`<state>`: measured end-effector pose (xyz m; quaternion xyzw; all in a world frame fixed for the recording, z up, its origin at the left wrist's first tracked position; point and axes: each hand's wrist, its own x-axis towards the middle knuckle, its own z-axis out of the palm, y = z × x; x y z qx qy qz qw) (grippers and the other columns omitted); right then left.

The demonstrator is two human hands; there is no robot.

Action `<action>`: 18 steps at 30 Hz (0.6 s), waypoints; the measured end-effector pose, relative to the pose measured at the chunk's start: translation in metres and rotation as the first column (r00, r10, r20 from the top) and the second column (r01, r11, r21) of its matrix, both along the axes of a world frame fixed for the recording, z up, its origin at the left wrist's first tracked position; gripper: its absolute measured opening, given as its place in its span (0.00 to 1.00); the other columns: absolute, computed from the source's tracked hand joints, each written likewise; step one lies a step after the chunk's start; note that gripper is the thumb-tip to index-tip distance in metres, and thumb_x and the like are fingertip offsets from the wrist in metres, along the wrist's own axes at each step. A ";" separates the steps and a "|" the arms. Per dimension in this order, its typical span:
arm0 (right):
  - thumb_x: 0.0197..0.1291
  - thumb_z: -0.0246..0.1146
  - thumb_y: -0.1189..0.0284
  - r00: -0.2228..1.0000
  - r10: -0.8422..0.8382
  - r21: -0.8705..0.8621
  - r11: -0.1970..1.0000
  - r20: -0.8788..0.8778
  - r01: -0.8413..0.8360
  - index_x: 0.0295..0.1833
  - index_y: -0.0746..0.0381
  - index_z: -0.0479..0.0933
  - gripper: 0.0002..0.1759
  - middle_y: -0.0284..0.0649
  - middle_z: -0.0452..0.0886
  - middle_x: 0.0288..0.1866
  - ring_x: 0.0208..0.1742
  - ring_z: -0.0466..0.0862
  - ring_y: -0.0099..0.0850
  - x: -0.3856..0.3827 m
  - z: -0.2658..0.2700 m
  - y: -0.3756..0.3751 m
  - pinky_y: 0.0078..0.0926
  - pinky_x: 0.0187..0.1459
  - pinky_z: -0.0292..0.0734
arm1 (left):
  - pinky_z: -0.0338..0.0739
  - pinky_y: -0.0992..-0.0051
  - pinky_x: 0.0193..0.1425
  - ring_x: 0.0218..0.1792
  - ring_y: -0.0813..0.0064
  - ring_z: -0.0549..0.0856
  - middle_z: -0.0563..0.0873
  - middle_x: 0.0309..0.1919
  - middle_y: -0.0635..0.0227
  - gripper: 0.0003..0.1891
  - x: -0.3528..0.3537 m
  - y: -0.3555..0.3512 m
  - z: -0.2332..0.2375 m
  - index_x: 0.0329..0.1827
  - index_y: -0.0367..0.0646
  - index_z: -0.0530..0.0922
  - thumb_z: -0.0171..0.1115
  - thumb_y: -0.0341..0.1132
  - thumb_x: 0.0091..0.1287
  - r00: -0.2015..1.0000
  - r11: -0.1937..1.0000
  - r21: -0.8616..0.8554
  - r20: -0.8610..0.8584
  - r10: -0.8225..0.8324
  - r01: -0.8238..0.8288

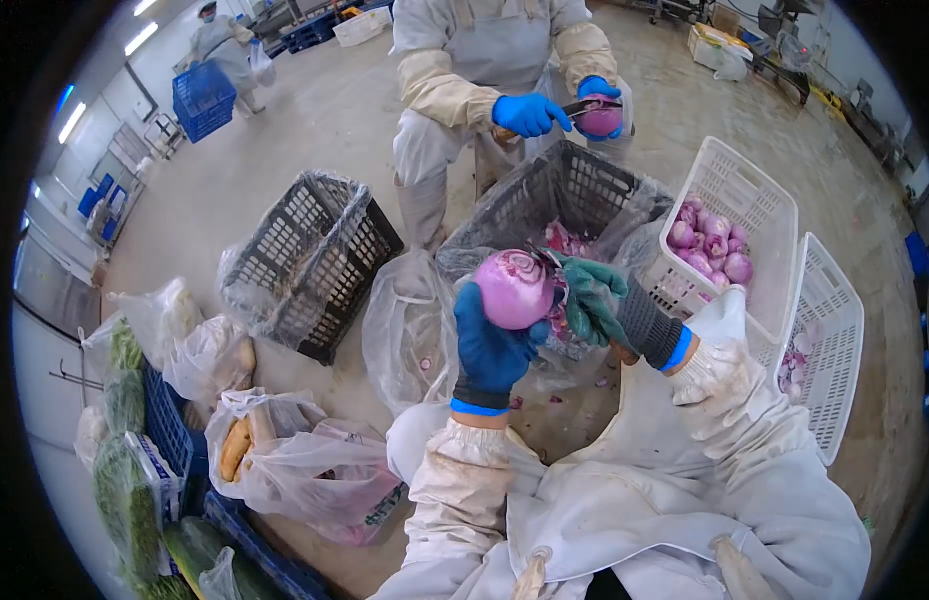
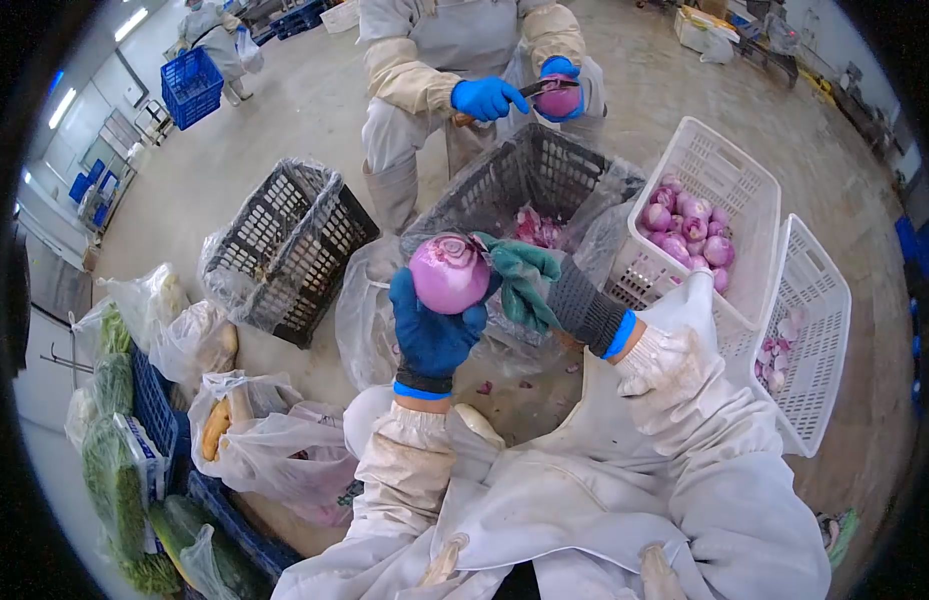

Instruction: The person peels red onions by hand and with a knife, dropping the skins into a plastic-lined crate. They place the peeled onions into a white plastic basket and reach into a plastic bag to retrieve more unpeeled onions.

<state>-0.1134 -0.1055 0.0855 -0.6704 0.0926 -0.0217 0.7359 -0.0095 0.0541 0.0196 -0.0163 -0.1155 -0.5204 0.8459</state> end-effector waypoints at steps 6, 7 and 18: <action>0.71 0.52 0.54 0.999 0.032 0.140 0.990 0.014 -0.034 0.66 0.57 0.69 0.25 0.33 0.74 0.19 0.15 0.71 0.22 -0.004 -0.011 -0.002 0.20 0.17 0.66 | 0.80 0.54 0.54 0.62 0.51 0.73 0.73 0.64 0.56 0.34 -0.011 -0.006 0.013 0.69 0.47 0.65 0.55 0.59 0.66 0.964 0.928 0.263 0.050 0.260 -0.264; 0.71 0.52 0.53 0.997 0.060 0.149 0.987 0.051 -0.067 0.65 0.58 0.69 0.25 0.33 0.74 0.19 0.15 0.72 0.23 -0.003 -0.008 -0.003 0.20 0.17 0.67 | 0.80 0.54 0.54 0.62 0.49 0.73 0.73 0.64 0.55 0.36 -0.008 -0.004 0.009 0.69 0.46 0.65 0.55 0.61 0.65 0.988 0.978 0.152 -0.032 0.150 -0.144; 0.67 0.55 0.50 0.925 -0.162 -0.011 0.986 -0.345 0.169 0.62 0.59 0.72 0.28 0.35 0.77 0.24 0.25 0.77 0.19 0.003 -0.045 -0.033 0.19 0.24 0.70 | 0.81 0.55 0.53 0.62 0.43 0.72 0.74 0.62 0.51 0.40 -0.004 -0.006 -0.005 0.67 0.44 0.67 0.58 0.64 0.61 0.979 1.000 0.009 -0.202 0.022 -0.021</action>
